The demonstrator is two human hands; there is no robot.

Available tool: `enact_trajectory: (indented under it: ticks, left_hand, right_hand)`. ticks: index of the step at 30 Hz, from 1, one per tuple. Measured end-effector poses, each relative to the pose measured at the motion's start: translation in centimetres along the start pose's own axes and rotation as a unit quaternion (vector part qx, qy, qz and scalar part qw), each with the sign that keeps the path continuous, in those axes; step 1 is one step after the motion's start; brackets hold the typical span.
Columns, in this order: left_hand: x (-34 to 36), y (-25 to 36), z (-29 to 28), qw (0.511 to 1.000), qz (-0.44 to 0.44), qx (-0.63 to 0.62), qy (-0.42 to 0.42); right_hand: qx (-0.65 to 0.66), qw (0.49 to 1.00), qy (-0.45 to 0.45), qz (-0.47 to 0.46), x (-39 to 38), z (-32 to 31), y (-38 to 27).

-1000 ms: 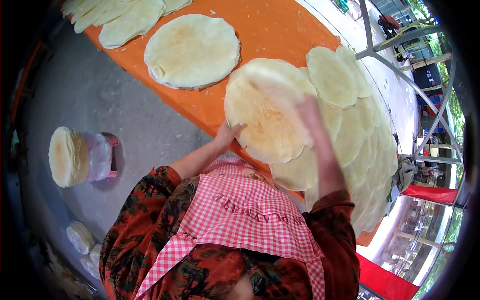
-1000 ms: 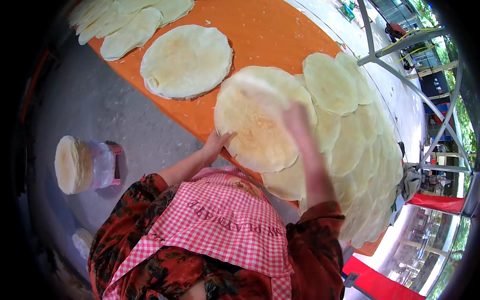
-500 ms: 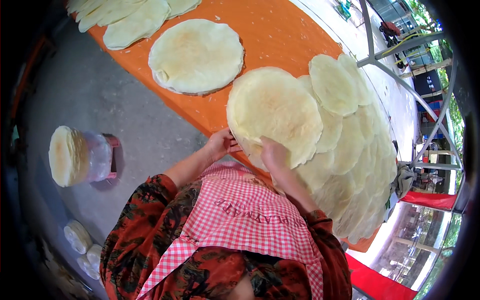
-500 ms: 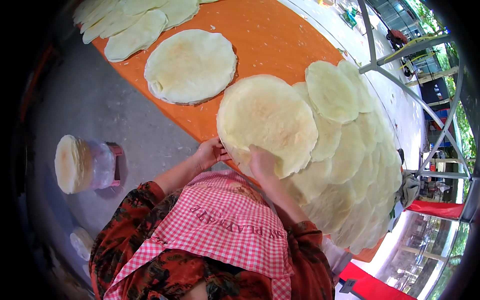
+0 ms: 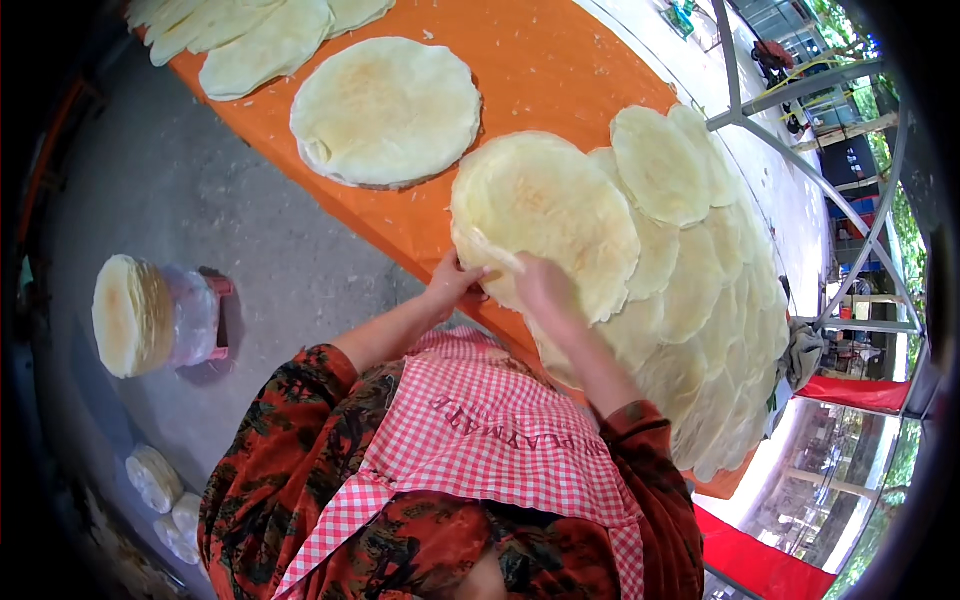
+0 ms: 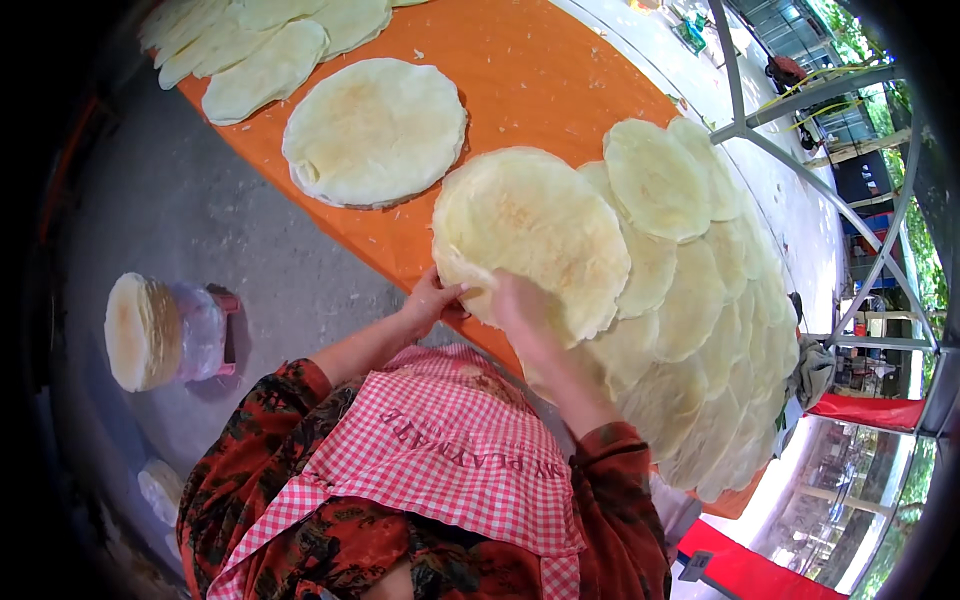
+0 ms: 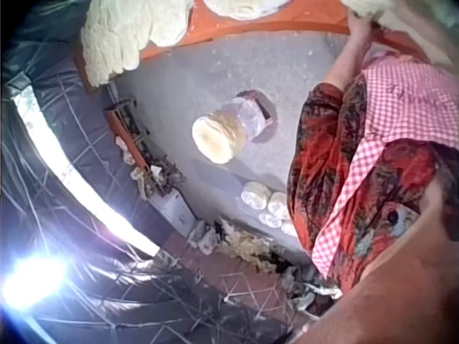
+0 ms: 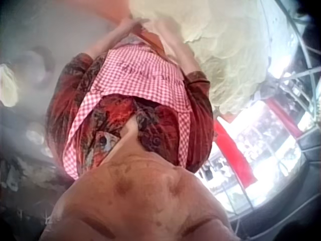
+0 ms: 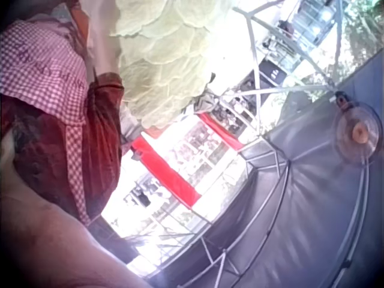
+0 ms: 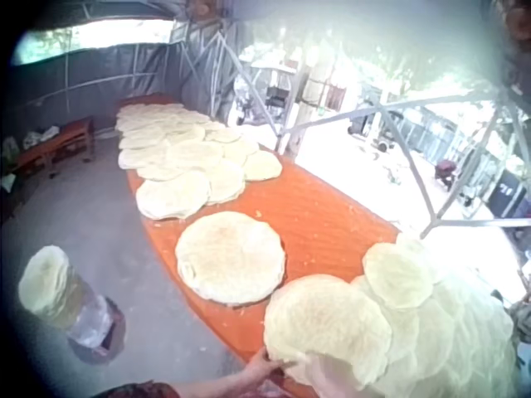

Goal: The person peels thin dough sheets from a large overlapping arrangement on a table and stacks them into several distinct piles by hand.

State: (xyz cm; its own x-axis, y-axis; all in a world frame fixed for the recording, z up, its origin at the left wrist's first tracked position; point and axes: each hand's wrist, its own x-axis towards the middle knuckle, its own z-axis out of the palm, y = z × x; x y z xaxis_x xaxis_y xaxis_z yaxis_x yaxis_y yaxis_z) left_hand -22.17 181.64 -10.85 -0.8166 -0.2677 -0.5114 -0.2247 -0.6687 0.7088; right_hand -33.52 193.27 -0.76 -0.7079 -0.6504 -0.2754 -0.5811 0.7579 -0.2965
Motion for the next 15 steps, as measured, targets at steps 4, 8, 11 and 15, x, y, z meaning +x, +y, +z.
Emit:
enact_trajectory:
  ticks: [4, 8, 11, 15]
  left_hand:
    - [1.2, -1.0, 0.3, 0.998, 0.05, 0.025, 0.002]
    - [0.6, -0.6, -0.9, 0.977, 0.065, 0.168, 0.113]
    - [-0.9, 1.4, -0.8, 0.977, 0.097, 0.144, 0.124]
    - [-2.7, 5.5, 1.8, 0.941, -0.065, -0.294, -0.158]
  right_hand:
    - [-0.005, 0.994, 0.095, -0.055, 5.1, -12.0, 5.6]
    - [-0.063, 0.967, 0.193, -0.151, 0.4, -20.7, 0.6]
    - [-0.13, 0.919, 0.293, -0.228, -3.8, -15.9, -0.2]
    - [-0.091, 0.966, 0.132, -0.205, -5.0, -2.9, 1.4]
